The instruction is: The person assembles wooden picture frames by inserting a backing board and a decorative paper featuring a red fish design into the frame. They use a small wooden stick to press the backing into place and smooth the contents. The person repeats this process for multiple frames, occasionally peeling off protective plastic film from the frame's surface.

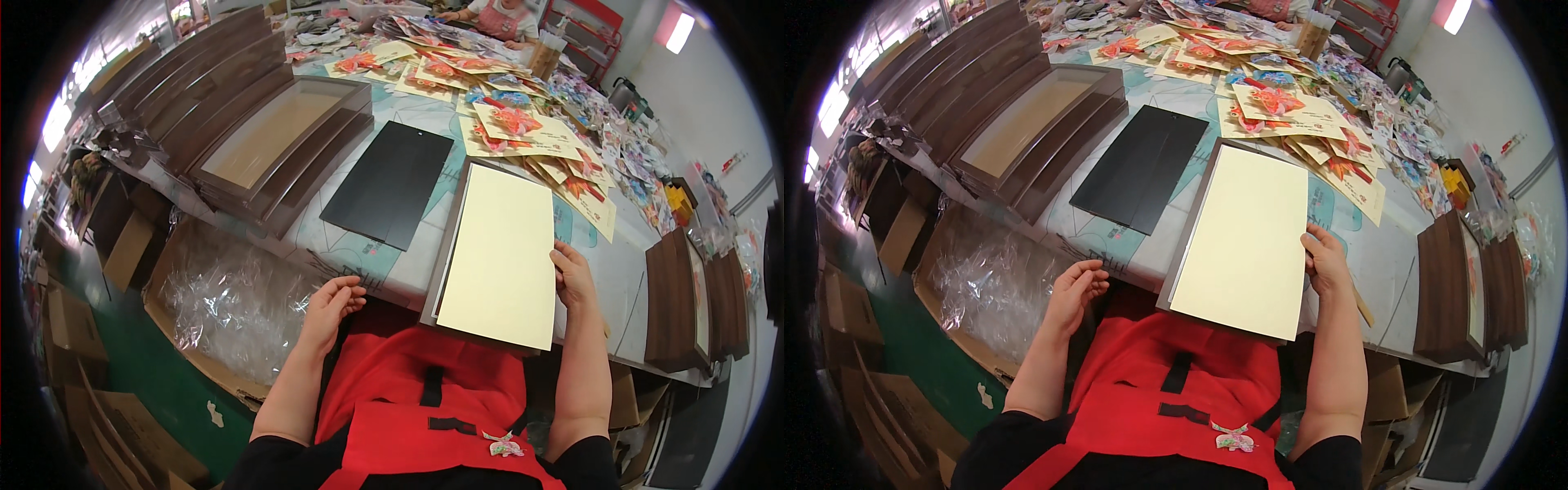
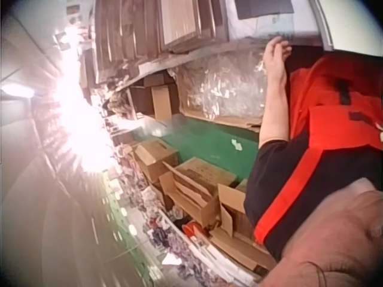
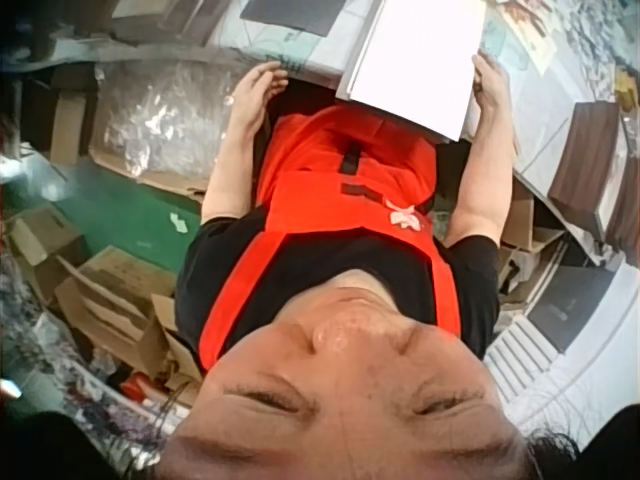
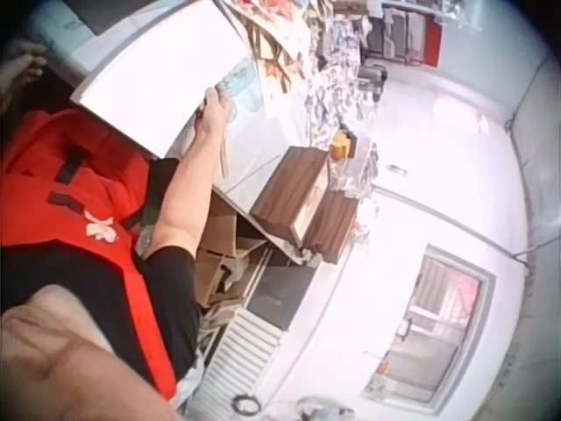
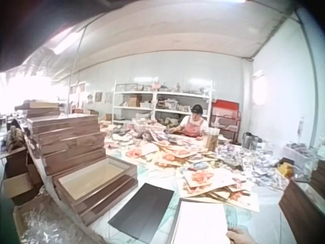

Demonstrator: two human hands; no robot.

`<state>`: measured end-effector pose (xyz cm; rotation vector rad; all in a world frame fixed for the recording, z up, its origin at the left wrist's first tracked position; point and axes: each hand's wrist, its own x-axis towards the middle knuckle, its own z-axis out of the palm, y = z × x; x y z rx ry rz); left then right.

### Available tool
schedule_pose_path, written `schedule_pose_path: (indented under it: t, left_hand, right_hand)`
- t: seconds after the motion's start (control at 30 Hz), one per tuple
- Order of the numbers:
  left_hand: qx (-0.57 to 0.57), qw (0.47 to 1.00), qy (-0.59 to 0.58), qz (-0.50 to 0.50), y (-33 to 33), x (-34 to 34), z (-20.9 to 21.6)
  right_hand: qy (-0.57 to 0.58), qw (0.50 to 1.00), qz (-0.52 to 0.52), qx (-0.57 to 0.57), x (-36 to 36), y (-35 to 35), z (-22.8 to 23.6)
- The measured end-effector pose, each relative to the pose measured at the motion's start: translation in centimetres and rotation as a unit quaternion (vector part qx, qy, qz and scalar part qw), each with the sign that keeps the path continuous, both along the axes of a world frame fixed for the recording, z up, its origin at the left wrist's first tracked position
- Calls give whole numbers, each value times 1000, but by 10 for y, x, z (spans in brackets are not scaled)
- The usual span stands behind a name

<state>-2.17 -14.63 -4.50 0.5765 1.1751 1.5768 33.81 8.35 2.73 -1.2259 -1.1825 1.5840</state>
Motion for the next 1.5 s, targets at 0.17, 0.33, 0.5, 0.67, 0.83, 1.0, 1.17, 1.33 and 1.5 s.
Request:
schedule_pose_path:
  t: [0.17,0.33,0.5,0.67,0.83,1.0,1.17,1.33,1.5]
  left_hand:
    - [-4,1000,-2,-4,-2,1,-1]
    - [-9,1000,18,-14,0,8,4]
    - [26,986,156,-44,7,27,14]
    - [151,891,427,-24,24,56,38]
    - [232,818,521,-70,46,78,48]
    - [248,768,583,-97,58,90,52]
    - [237,747,598,-170,64,92,46]
    - [227,750,595,-177,67,90,54]
    - [214,760,586,-180,68,89,55]
  right_hand:
    - [-25,1000,8,-5,-8,-4,11]
    - [-53,999,10,7,-8,1,9]
    - [-138,989,7,54,-13,3,12]
    - [-236,962,-19,139,-15,-4,10]
    - [-327,901,-6,284,-14,-31,6]
    - [-419,795,87,430,-15,-71,-6]
    - [-510,732,133,432,-22,-93,3]
    - [-497,750,111,422,-25,-70,1]
    - [-537,717,75,439,-39,-8,-5]
